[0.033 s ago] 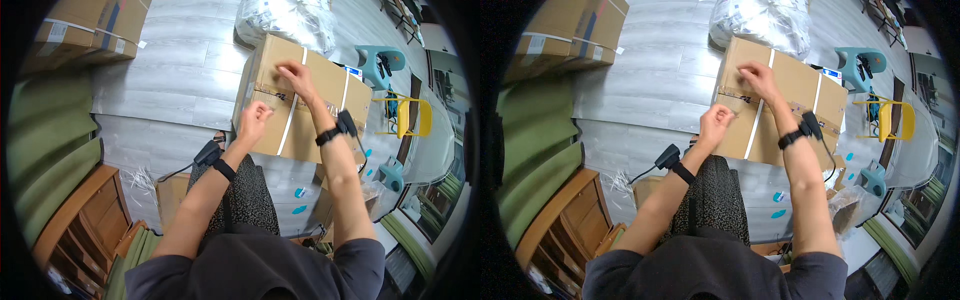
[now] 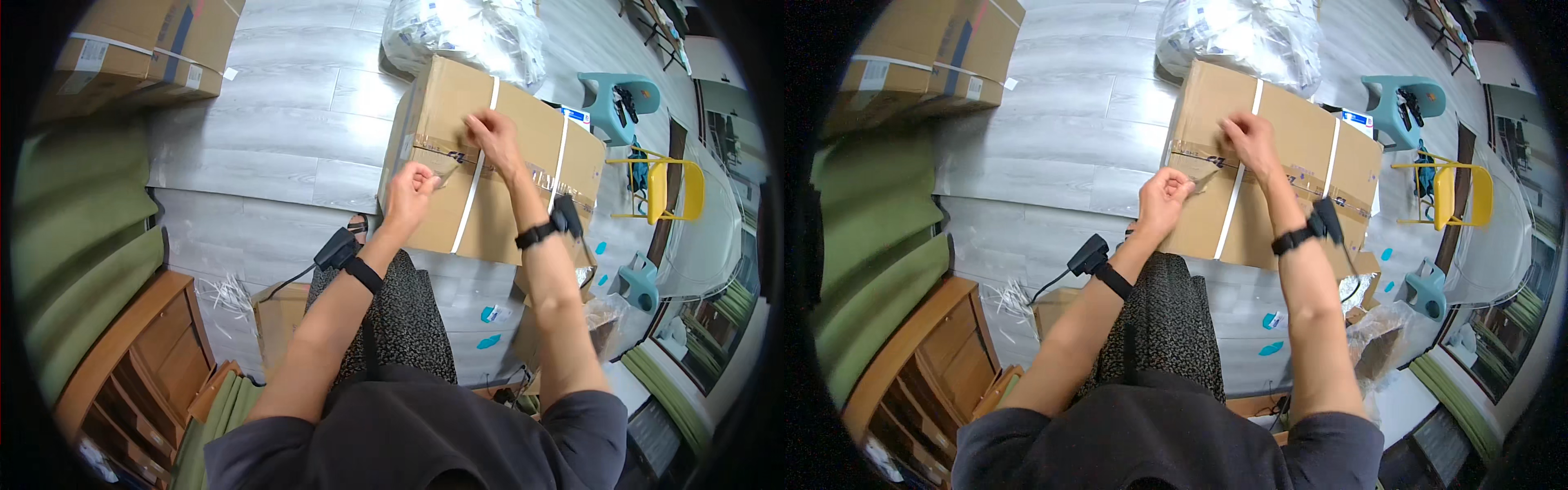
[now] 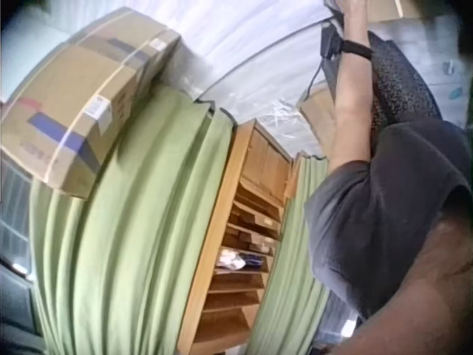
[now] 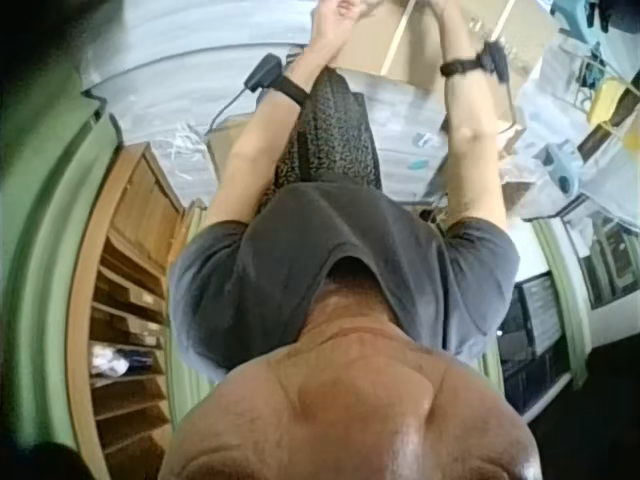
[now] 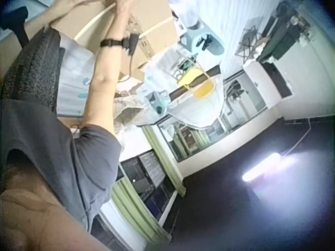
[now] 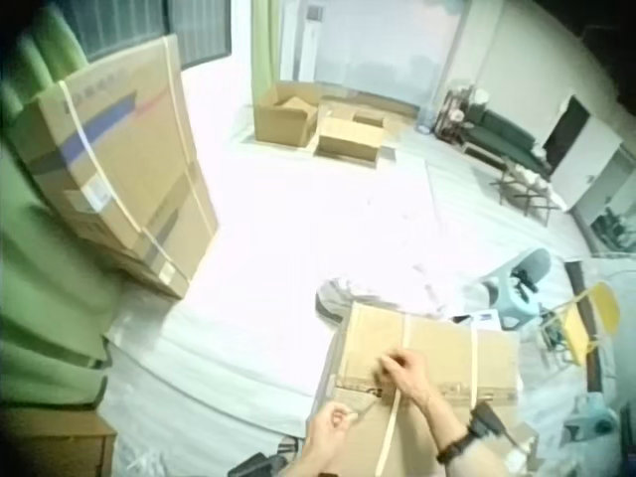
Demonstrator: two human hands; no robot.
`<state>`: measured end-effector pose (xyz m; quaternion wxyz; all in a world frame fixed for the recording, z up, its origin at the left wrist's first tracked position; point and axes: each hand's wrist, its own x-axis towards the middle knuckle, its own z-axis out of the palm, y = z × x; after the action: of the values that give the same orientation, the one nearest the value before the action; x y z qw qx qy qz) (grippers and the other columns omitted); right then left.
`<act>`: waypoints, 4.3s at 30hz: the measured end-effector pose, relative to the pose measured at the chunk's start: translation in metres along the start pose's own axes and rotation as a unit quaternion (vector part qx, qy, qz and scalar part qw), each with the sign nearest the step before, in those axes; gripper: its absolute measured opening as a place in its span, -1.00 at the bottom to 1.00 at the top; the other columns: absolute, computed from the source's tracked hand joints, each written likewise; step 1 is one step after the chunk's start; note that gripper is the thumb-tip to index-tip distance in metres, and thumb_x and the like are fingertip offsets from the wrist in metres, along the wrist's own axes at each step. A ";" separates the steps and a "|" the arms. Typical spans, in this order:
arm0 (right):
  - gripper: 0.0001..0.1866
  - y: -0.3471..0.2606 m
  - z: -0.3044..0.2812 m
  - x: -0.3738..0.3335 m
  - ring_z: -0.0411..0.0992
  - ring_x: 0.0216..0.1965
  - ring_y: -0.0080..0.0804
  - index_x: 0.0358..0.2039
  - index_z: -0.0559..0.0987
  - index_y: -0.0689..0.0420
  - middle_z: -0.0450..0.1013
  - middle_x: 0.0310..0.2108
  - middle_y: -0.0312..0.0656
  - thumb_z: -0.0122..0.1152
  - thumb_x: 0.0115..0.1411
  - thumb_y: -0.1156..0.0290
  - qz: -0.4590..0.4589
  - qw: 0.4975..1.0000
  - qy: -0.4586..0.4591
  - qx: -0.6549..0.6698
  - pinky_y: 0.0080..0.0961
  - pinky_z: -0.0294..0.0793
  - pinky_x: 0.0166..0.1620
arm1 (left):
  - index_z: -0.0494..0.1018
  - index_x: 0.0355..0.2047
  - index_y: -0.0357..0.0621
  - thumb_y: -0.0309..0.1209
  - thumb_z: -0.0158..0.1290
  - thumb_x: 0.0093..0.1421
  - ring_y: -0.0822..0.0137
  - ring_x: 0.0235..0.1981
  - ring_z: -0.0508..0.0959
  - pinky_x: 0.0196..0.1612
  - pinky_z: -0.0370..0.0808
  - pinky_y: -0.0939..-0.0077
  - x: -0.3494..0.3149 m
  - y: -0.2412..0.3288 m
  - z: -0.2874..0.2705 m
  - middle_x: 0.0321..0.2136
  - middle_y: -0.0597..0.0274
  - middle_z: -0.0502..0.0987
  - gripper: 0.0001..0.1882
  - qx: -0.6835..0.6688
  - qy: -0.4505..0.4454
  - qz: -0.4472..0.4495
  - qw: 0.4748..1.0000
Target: Unpacking boxes of medical supplies and organizing the contents on the floor.
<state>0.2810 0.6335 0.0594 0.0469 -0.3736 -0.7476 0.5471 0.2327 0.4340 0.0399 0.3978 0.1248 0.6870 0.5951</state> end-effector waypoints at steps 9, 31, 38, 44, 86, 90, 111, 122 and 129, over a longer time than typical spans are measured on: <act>-0.76 0.076 0.008 -0.176 0.34 -0.69 -0.64 -0.49 0.52 0.21 0.42 -0.64 -0.31 0.06 0.25 0.34 0.226 0.937 0.170 0.205 -0.71 0.29 -0.62 | 0.46 -0.35 -0.30 -0.60 0.08 0.13 0.57 -0.39 0.50 -0.32 0.47 0.69 -0.016 0.152 0.032 -0.46 0.31 0.53 -0.94 -0.214 -0.218 0.076 0.949; -0.70 0.248 -0.214 -0.201 0.50 -0.47 -0.33 -0.46 0.58 0.21 0.53 -0.52 -0.15 0.35 -0.16 0.26 0.187 0.866 0.464 0.011 -0.45 0.48 -0.33 | 0.52 -0.27 -0.16 -0.40 0.14 -0.04 0.02 -0.28 0.48 -0.22 0.43 0.24 0.021 0.050 0.266 -0.38 0.05 0.51 -0.73 0.466 -0.312 0.350 0.750; -0.71 0.222 -0.205 -0.192 0.47 -0.46 -0.34 -0.46 0.49 0.19 0.49 -0.54 -0.16 0.39 -0.13 0.32 0.242 0.880 0.372 0.170 -0.45 0.46 -0.34 | 0.54 -0.36 -0.11 -0.34 0.10 0.02 0.12 -0.14 0.43 -0.07 0.32 0.23 0.056 0.024 0.415 -0.38 0.18 0.50 -0.82 0.425 -0.386 0.483 0.661; -0.76 0.236 -0.207 -0.201 0.50 -0.41 -0.34 -0.40 0.51 0.21 0.52 -0.50 -0.11 0.32 -0.03 0.36 0.182 0.864 0.382 0.272 -0.45 0.46 -0.32 | 0.50 -0.57 -0.08 -0.23 0.03 0.11 0.15 -0.20 0.43 -0.18 0.34 0.23 0.062 0.042 0.451 -0.43 0.24 0.46 -0.76 0.592 -0.540 0.401 0.443; -0.84 0.190 -0.242 -0.195 0.41 -0.48 -0.20 -0.44 0.53 0.09 0.44 -0.50 -0.17 0.29 -0.01 0.33 0.119 0.946 0.291 0.073 -0.38 0.38 -0.38 | 0.55 -0.42 -0.24 -0.44 0.15 -0.12 0.31 -0.46 0.57 -0.34 0.50 0.47 0.099 0.032 0.437 -0.53 0.13 0.58 -0.79 0.505 -0.611 0.157 0.589; -0.73 0.200 -0.261 -0.182 0.43 -0.35 -0.15 -0.44 0.58 0.07 0.48 -0.45 -0.14 0.30 -0.04 0.15 0.099 0.976 0.193 0.014 -0.24 0.40 -0.29 | 0.55 -0.43 -0.21 -0.36 0.14 0.03 0.28 -0.49 0.52 -0.31 0.47 0.46 0.097 0.053 0.397 -0.59 0.13 0.53 -0.83 0.392 -0.434 0.398 0.707; -0.40 0.155 -0.234 -0.124 0.25 0.05 -0.11 -0.08 0.48 0.03 0.34 -0.03 -0.02 0.43 -0.19 0.21 -0.008 0.936 0.148 -0.320 -0.10 0.14 0.12 | 0.48 -0.37 -0.22 0.16 0.17 -0.10 -0.03 -0.31 0.52 -0.22 0.42 0.18 0.017 0.050 0.172 -0.44 0.00 0.54 -0.38 0.652 -0.238 0.132 0.708; 0.30 0.152 -0.211 -0.076 -0.32 0.38 -0.08 0.30 0.05 -0.24 -0.21 0.36 -0.06 0.56 -0.52 -0.04 0.015 0.906 0.047 -0.420 0.16 -0.24 0.28 | 0.43 -0.50 -0.27 -0.07 0.28 -0.13 -0.07 -0.39 0.52 -0.29 0.42 0.14 -0.014 0.046 0.185 -0.52 -0.04 0.51 -0.52 0.593 -0.172 0.173 0.767; 0.17 0.137 -0.207 -0.069 -0.29 0.38 -0.13 0.29 0.08 -0.32 -0.22 0.36 -0.09 0.53 -0.37 0.02 0.034 0.895 0.024 -0.445 0.17 -0.23 0.28 | 0.46 -0.25 -0.26 -0.28 0.23 -0.02 -0.01 -0.20 0.46 -0.10 0.39 0.18 -0.022 0.019 0.159 -0.25 -0.03 0.47 -0.62 0.504 -0.002 0.265 0.822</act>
<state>0.4997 0.7703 0.0481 -0.1247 -0.3940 -0.8982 0.1495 0.3515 0.5387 0.0701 0.1071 0.4864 0.8309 0.2482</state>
